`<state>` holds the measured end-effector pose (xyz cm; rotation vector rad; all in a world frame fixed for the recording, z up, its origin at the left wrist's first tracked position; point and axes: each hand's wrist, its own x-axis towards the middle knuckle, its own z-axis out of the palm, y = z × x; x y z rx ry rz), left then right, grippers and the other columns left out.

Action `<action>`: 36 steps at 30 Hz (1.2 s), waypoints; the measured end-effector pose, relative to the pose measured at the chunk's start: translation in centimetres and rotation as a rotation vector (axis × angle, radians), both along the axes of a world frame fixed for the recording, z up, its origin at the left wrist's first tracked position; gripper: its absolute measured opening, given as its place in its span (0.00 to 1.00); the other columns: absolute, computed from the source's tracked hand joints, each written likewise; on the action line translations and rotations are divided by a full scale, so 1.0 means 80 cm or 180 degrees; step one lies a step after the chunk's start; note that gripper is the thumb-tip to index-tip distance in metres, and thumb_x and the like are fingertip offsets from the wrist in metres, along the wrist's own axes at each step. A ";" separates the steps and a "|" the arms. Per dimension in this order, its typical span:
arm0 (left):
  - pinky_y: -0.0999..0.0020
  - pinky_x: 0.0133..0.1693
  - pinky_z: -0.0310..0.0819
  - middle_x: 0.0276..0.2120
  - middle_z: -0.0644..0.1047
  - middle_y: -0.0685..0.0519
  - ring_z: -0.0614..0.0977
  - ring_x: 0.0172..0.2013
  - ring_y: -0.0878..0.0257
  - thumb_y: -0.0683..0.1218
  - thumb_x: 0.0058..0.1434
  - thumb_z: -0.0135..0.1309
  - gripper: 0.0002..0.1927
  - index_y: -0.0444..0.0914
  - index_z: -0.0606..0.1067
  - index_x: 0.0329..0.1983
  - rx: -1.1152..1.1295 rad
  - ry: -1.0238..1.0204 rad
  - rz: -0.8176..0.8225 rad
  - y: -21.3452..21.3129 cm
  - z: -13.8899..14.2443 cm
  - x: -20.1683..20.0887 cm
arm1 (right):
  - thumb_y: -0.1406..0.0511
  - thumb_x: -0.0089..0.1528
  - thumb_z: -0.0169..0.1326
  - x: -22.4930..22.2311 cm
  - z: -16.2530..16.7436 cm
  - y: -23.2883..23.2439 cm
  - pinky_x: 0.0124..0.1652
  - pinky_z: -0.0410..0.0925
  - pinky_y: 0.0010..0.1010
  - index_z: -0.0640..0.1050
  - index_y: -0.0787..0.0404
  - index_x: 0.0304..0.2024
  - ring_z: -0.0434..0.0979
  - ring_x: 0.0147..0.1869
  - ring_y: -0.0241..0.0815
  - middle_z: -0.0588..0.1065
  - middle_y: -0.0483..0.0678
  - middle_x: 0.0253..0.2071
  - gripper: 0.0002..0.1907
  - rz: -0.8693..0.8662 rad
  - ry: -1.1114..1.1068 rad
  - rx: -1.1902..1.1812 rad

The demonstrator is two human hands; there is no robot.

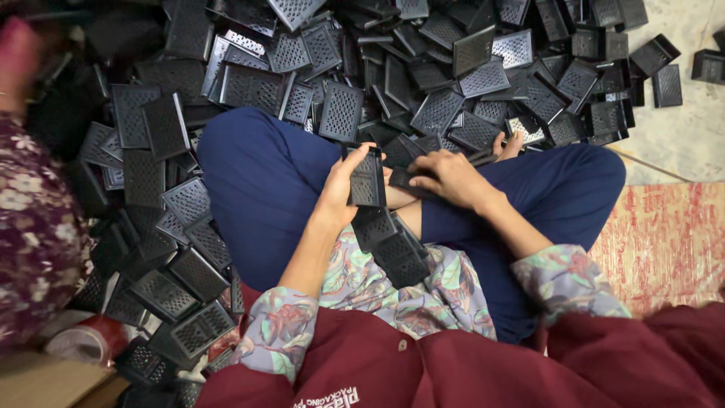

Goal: The person sits on the floor and assembles small black plastic components by snapping them together by hand. They repeatedly pick up parts from a large pile, join them, and place the assembled units into a cardboard box.

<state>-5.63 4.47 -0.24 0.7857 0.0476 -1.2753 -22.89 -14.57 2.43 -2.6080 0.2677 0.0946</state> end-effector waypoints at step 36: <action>0.70 0.40 0.72 0.36 0.73 0.55 0.75 0.36 0.68 0.61 0.76 0.40 0.23 0.37 0.74 0.47 -0.0079 -0.1277 0.1377 0.003 0.042 -0.054 | 0.63 0.63 0.60 0.038 0.097 0.192 0.55 0.72 0.33 0.77 0.63 0.56 0.81 0.59 0.47 0.78 0.57 0.58 0.20 -0.1745 -0.1581 0.0974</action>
